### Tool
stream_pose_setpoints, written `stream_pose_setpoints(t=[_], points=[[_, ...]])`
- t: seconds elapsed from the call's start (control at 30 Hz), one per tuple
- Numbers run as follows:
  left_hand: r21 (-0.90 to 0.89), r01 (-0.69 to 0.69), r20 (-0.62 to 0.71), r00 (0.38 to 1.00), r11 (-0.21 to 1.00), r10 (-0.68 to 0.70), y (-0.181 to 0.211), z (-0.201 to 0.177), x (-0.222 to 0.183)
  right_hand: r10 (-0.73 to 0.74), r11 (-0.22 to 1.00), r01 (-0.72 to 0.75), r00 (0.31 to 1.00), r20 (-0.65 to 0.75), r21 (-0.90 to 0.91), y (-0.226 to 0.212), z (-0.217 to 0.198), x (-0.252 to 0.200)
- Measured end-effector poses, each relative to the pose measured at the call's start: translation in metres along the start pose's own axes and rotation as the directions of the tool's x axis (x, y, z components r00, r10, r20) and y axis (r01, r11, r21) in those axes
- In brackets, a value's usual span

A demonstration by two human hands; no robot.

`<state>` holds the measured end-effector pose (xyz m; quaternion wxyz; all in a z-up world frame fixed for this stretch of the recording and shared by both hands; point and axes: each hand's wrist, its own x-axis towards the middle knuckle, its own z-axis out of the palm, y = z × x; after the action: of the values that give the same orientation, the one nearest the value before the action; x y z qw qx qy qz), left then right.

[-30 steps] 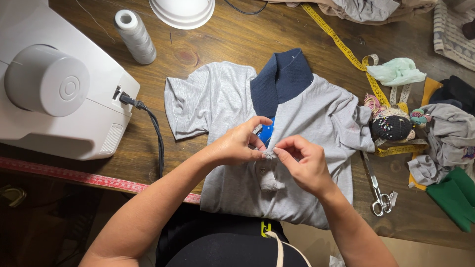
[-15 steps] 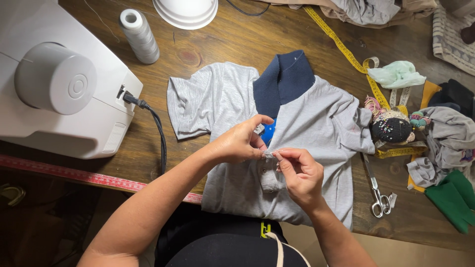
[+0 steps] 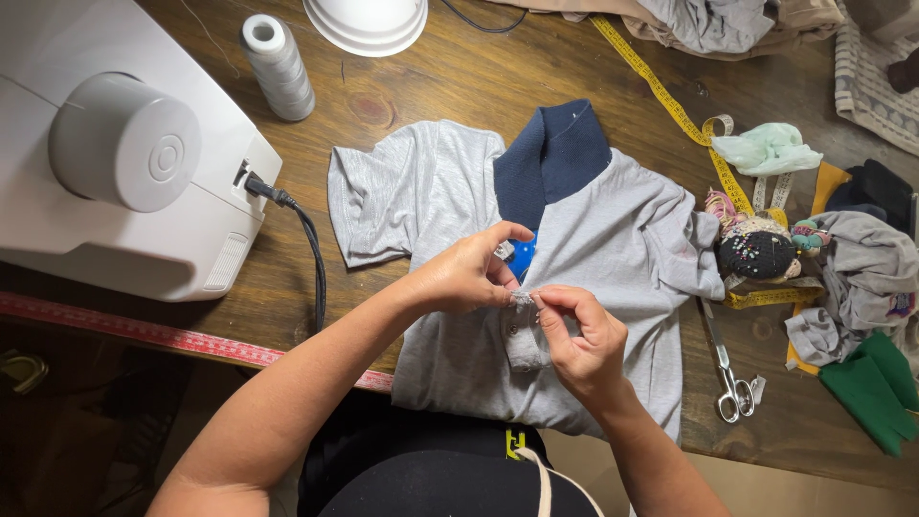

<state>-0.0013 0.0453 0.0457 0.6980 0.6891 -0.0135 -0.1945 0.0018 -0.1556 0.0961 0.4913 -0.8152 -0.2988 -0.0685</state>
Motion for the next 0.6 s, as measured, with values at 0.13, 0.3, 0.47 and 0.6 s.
stream_pose_setpoints(t=[0.13, 0.3, 0.47, 0.6], points=[[-0.005, -0.005, -0.002, 1.0, 1.0, 0.005, -0.002, 0.0, 0.001, -0.037, 0.998, 0.037, 0.999, 0.007, -0.049, 0.0, -0.001, -0.003], [-0.009, -0.007, -0.001, 1.0, 1.0, 0.007, 0.0, -0.001, 0.001, -0.157, 0.977, 0.156, 0.988, 0.002, -0.143, -0.007, -0.001, -0.009], [-0.014, -0.003, 0.012, 1.0, 1.0, 0.003, 0.003, -0.002, 0.0, -0.157, 0.976, 0.149, 0.987, -0.044, -0.157, -0.004, 0.002, -0.015], [0.015, -0.003, 0.017, 1.0, 1.0, 0.003, 0.001, -0.002, 0.001, -0.153, 0.974, 0.143, 0.987, -0.046, -0.173, -0.005, 0.005, -0.016]])
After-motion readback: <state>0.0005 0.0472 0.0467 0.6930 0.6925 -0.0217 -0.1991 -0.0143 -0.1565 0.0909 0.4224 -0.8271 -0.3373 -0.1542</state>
